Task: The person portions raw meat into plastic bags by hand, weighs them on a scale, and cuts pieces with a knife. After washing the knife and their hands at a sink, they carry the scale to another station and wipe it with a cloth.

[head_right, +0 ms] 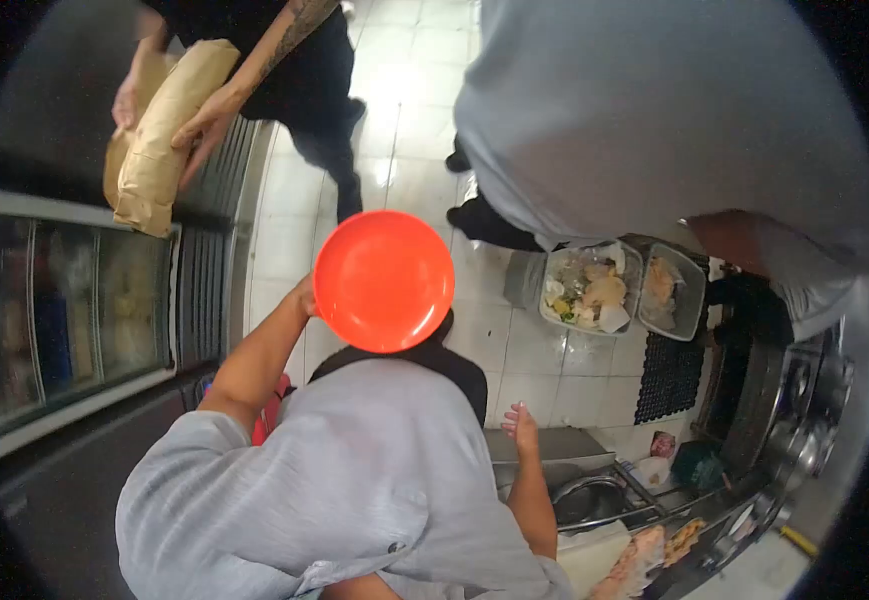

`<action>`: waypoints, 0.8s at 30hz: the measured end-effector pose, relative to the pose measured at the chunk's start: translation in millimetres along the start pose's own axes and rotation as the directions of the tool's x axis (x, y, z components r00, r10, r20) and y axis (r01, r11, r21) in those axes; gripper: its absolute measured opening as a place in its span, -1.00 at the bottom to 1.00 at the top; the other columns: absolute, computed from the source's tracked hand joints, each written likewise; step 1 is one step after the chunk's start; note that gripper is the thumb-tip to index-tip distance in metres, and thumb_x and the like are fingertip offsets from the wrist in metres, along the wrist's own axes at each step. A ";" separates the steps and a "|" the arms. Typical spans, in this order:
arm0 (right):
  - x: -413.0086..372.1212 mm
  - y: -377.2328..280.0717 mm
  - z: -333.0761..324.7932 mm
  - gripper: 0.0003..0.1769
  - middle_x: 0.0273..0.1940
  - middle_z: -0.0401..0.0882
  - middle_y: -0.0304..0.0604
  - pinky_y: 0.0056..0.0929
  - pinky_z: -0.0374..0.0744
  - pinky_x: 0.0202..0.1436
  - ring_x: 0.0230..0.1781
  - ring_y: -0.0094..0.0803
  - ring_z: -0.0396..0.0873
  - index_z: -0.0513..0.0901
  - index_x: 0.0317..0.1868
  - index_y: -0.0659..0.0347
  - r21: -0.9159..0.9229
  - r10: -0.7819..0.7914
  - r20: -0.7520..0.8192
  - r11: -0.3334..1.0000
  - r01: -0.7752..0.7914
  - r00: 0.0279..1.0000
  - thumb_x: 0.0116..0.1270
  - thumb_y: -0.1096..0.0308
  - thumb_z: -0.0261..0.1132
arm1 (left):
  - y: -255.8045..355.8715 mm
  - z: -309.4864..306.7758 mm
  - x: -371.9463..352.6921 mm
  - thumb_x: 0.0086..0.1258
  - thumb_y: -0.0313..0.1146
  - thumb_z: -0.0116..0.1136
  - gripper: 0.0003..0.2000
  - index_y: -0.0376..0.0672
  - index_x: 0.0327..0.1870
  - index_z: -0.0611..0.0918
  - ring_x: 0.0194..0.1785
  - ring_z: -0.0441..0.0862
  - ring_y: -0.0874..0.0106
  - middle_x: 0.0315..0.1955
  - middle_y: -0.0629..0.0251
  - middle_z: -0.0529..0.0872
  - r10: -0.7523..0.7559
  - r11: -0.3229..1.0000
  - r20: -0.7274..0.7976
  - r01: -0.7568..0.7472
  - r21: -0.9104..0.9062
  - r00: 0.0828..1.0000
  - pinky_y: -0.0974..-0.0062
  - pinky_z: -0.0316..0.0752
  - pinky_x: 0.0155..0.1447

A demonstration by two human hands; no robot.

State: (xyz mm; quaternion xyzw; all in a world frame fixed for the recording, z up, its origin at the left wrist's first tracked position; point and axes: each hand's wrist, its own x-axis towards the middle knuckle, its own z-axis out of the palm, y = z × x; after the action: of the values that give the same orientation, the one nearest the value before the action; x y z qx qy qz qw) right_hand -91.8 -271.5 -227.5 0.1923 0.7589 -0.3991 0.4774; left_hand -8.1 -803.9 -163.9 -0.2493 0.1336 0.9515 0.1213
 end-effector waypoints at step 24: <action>130.6 -185.0 -16.0 -0.20 -0.07 0.55 -0.04 -0.41 0.47 -0.29 -0.30 -0.34 0.58 0.40 0.16 0.20 -0.117 0.073 0.028 0.991 -0.069 0.997 0.27 -0.36 -0.14 | 145.3 15.6 117.3 0.14 0.03 0.22 -0.36 -0.26 0.14 0.42 0.10 0.51 0.21 0.07 0.08 0.53 0.588 0.773 -0.078 -0.588 -0.236 0.805 0.16 0.40 0.20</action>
State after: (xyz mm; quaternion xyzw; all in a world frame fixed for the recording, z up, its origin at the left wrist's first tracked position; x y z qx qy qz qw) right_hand -286.8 -382.8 -260.5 0.1848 0.7655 -0.3401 0.5140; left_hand -157.4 -915.6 -182.1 -0.2081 0.0844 0.9506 -0.2143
